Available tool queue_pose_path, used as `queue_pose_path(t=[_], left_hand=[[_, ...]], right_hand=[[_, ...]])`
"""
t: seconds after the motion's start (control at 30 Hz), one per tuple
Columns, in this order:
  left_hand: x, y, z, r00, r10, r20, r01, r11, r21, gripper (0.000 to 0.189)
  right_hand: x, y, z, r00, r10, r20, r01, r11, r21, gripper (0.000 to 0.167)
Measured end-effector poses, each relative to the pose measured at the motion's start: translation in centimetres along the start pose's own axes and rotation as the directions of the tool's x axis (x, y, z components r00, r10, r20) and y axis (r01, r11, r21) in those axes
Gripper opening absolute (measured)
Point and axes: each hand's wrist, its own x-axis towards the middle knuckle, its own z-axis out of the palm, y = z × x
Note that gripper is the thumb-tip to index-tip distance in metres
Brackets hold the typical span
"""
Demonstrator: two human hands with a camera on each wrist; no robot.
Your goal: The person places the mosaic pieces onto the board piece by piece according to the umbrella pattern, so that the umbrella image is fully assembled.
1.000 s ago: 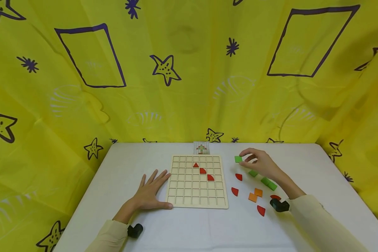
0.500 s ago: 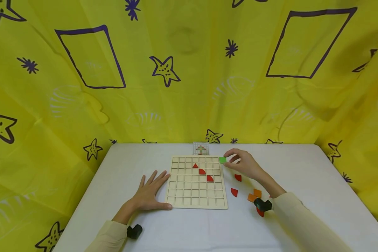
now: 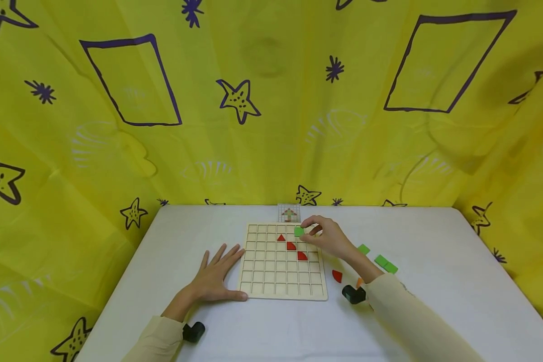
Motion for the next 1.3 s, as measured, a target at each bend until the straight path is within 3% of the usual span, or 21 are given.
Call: queue_pose_path(t=[0.43, 0.8, 1.3], left_hand=[[-0.1, 0.1, -0.1, 1.0, 0.008, -0.015, -0.008, 1.0, 0.002, 0.119], [-0.1, 0.1, -0.1, 1.0, 0.006, -0.011, -0.006, 1.0, -0.006, 0.119], [0.1, 0.0, 0.1, 1.0, -0.007, 0.0, 0.007, 1.0, 0.005, 0.119]], right_hand=[[1.1, -0.2, 3.3, 0.995, 0.104, 0.001, -0.104, 0.991, 0.087, 0.025], [1.7, 0.0, 5.4, 0.997, 0.07, -0.038, -0.069, 0.997, 0.034, 0.024], [1.9, 0.4, 6.6, 0.996, 0.067, -0.061, -0.068, 0.998, -0.019, 0.019]])
